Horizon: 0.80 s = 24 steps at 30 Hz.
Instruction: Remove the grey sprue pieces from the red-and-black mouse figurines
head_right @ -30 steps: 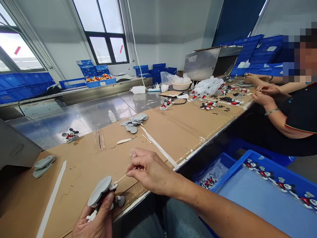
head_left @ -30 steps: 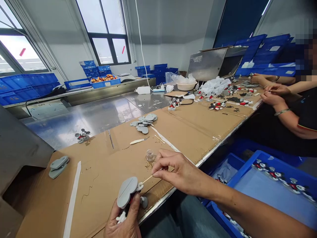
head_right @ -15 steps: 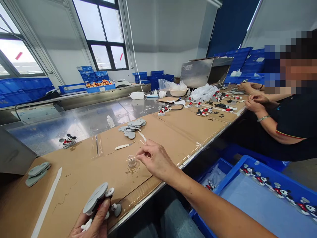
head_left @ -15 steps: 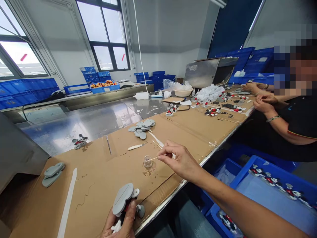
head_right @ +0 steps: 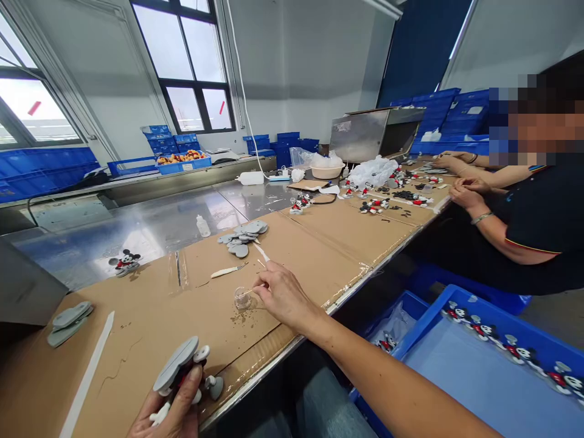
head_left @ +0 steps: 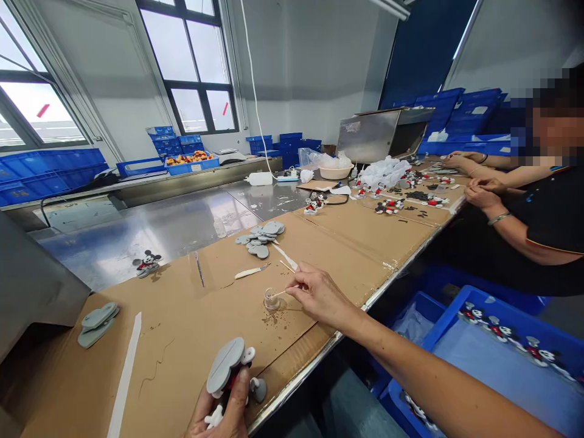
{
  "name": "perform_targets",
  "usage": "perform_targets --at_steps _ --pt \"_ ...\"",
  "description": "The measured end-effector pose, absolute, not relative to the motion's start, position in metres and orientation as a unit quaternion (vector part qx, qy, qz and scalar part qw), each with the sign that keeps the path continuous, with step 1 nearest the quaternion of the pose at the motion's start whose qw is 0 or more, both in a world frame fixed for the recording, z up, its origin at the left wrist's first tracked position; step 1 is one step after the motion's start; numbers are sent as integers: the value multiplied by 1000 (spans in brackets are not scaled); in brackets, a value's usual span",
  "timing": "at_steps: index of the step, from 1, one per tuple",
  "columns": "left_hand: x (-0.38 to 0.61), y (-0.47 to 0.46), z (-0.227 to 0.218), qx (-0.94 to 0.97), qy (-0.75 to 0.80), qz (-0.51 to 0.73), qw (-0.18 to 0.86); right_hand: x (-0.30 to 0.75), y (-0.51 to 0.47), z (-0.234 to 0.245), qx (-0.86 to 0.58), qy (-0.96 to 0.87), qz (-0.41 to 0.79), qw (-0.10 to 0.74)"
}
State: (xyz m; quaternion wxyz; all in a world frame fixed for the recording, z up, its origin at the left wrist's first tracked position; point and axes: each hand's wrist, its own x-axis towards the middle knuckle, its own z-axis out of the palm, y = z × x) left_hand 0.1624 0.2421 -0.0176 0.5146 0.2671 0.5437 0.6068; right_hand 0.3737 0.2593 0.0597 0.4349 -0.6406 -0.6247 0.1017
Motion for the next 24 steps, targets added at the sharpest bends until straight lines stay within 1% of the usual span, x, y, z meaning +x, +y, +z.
perform_targets --at_steps 3,6,10,12,17,24 --pt "162 248 -16 206 506 611 573 373 257 60 -639 -596 146 464" --pt "162 248 -13 178 484 607 604 367 247 65 -622 -580 207 484" --pt "166 243 -6 182 472 617 603 349 227 72 -578 -565 311 500" --pt "168 240 -2 182 471 621 599 340 221 76 -569 -561 338 497" --pt "170 237 3 188 466 621 601 330 219 81 -563 -578 338 484" --pt "170 235 8 191 477 615 598 327 228 77 -558 -609 317 465"
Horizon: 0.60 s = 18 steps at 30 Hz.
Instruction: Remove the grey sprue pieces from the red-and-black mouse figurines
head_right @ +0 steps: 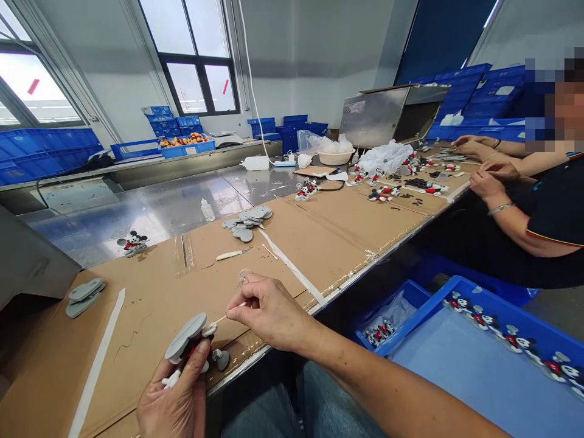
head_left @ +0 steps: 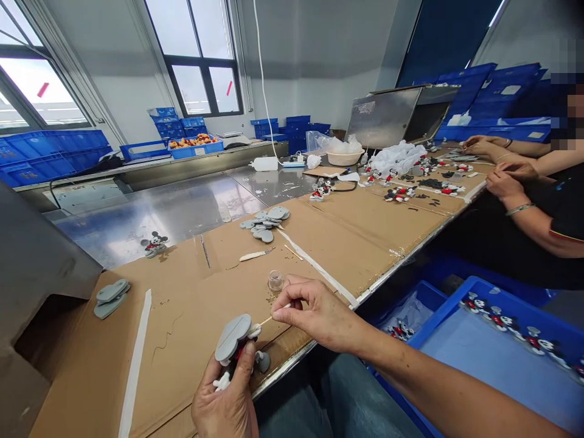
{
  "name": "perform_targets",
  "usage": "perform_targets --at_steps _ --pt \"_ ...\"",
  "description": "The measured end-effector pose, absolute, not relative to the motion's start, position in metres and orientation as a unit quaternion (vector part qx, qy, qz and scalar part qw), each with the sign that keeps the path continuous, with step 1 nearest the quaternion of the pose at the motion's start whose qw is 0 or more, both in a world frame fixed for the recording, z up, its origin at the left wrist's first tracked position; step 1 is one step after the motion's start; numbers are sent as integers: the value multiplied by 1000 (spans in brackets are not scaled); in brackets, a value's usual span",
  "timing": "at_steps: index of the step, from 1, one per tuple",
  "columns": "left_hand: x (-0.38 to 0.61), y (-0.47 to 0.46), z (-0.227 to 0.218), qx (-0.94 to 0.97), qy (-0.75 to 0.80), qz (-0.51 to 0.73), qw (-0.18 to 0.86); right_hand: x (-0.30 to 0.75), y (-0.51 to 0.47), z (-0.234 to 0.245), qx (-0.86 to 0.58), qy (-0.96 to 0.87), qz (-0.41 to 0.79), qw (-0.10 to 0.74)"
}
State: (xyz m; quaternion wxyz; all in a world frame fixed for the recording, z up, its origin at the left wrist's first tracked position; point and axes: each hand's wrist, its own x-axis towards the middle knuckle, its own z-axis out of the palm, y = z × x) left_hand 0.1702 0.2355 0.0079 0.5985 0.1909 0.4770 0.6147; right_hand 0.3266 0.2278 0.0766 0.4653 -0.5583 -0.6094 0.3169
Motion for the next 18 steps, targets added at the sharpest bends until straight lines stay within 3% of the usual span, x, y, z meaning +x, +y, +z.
perform_targets --at_steps 18 --pt "171 234 12 182 483 618 593 326 221 87 -571 -630 264 456"
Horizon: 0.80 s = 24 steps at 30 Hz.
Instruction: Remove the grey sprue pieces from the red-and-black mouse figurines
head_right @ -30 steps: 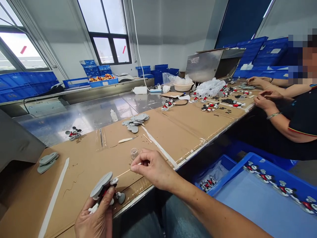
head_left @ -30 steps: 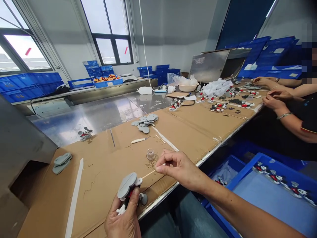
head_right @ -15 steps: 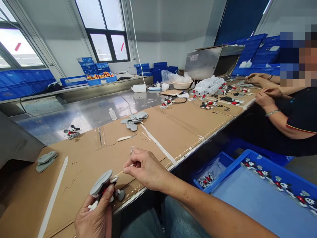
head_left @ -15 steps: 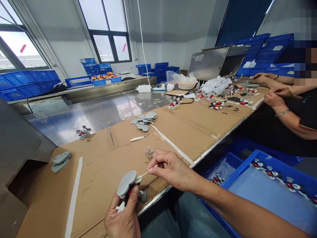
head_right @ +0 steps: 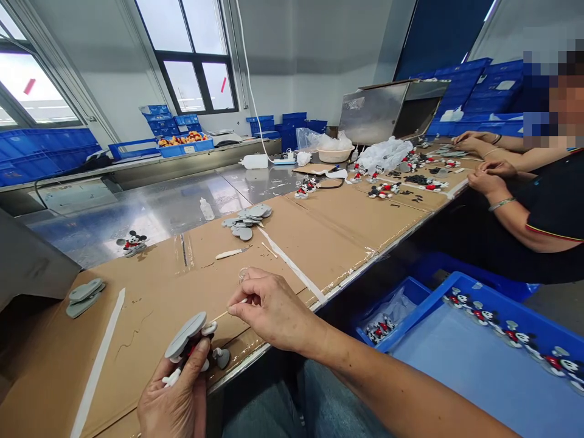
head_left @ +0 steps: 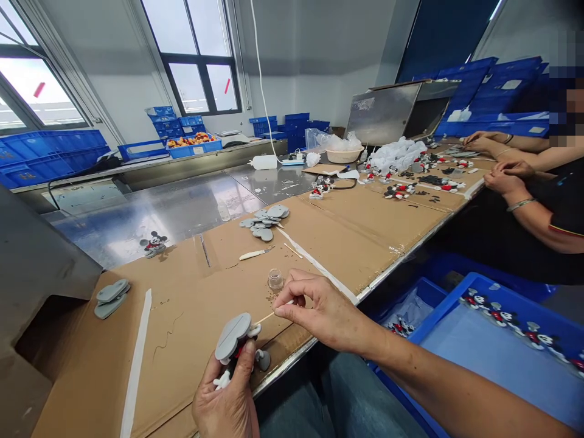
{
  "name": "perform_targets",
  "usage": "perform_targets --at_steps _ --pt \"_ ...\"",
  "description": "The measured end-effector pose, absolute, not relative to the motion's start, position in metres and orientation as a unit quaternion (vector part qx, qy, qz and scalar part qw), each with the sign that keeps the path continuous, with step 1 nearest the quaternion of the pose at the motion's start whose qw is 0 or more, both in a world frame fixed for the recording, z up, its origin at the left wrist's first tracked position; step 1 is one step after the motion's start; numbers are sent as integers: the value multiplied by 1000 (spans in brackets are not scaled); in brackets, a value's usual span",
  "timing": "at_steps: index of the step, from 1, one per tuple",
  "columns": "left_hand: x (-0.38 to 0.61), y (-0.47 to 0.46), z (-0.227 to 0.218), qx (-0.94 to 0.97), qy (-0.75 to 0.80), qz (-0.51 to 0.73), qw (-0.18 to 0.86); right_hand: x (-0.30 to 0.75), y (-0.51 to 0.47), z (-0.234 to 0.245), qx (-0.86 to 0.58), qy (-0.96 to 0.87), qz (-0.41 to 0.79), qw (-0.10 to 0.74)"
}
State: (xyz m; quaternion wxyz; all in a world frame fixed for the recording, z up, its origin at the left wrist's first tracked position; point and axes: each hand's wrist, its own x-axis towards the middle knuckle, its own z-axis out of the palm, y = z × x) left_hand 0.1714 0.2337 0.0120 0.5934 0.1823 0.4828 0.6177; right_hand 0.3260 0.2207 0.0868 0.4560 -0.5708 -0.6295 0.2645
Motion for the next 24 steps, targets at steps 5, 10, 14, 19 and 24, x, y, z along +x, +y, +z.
perform_targets --at_steps 5,10,14,19,24 --pt "171 234 10 200 470 613 603 330 218 89 -579 -632 258 446" --pt "170 236 8 190 476 618 596 328 216 89 -578 -659 212 431" --pt "169 237 5 196 483 608 599 331 214 91 -577 -651 195 453" --pt "163 244 -5 180 504 597 597 350 228 86 -609 -612 148 482" --pt "157 248 -15 203 547 586 562 365 248 74 -654 -598 87 456"
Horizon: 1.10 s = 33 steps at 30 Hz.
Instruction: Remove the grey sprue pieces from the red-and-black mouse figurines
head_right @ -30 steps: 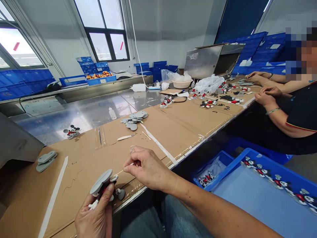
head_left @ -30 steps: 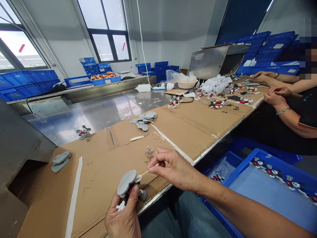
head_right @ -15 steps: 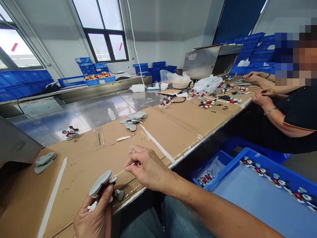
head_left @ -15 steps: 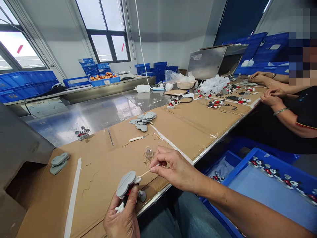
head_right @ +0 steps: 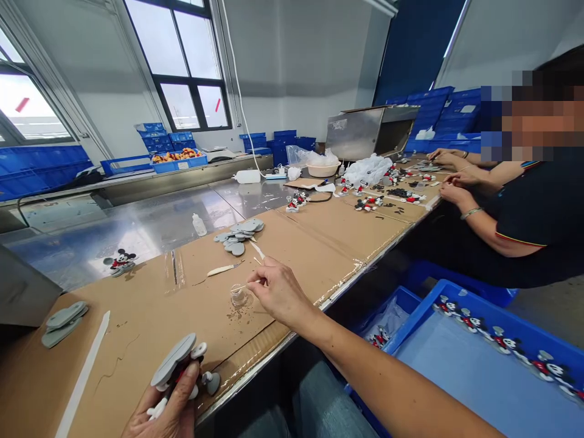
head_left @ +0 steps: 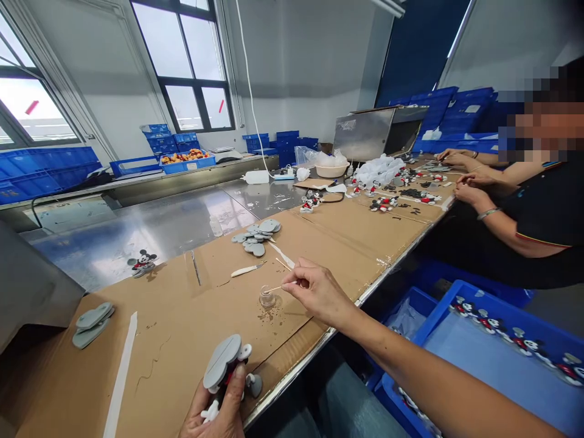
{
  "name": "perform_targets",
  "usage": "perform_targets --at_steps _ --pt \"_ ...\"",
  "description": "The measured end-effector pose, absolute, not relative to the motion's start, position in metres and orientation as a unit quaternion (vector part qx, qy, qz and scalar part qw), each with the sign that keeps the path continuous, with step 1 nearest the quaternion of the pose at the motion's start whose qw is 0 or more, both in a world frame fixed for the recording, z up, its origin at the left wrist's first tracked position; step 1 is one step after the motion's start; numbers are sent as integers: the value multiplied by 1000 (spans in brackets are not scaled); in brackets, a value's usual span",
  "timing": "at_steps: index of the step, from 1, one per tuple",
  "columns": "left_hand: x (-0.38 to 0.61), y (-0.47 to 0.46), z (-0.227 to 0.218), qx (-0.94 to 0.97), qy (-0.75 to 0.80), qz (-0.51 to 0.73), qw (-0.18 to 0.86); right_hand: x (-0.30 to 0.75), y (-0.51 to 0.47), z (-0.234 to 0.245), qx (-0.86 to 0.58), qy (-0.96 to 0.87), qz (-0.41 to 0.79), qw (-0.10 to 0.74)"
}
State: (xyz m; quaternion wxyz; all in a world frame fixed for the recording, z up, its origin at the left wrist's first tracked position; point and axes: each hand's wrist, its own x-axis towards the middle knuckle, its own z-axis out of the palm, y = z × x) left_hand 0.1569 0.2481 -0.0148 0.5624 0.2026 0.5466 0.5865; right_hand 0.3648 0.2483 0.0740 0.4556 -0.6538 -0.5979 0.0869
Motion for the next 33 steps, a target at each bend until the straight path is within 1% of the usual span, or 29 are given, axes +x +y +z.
perform_targets --at_steps 3,5,10,12,15,17,20,24,27,30,33 --pt "158 244 -12 263 570 575 525 367 255 67 -662 -595 84 448" --pt "160 242 -9 273 570 577 518 367 258 64 -666 -592 87 445" --pt "164 245 -6 181 503 608 587 366 251 67 -662 -577 106 467" --pt "165 245 -5 174 483 609 604 362 243 72 -648 -569 143 485" --pt "167 243 -1 181 475 614 603 352 228 77 -609 -564 232 507" --pt "168 241 1 184 474 617 600 344 220 79 -596 -563 273 503" --pt "167 239 3 186 478 612 601 334 215 80 -592 -570 298 486" --pt "166 238 3 184 481 613 599 326 216 80 -587 -594 292 466" --pt "166 237 5 188 482 609 600 326 216 83 -595 -611 256 455" --pt "167 236 6 199 477 608 603 327 213 87 -594 -626 217 457" --pt "167 237 4 202 476 611 599 326 209 91 -589 -631 216 457"
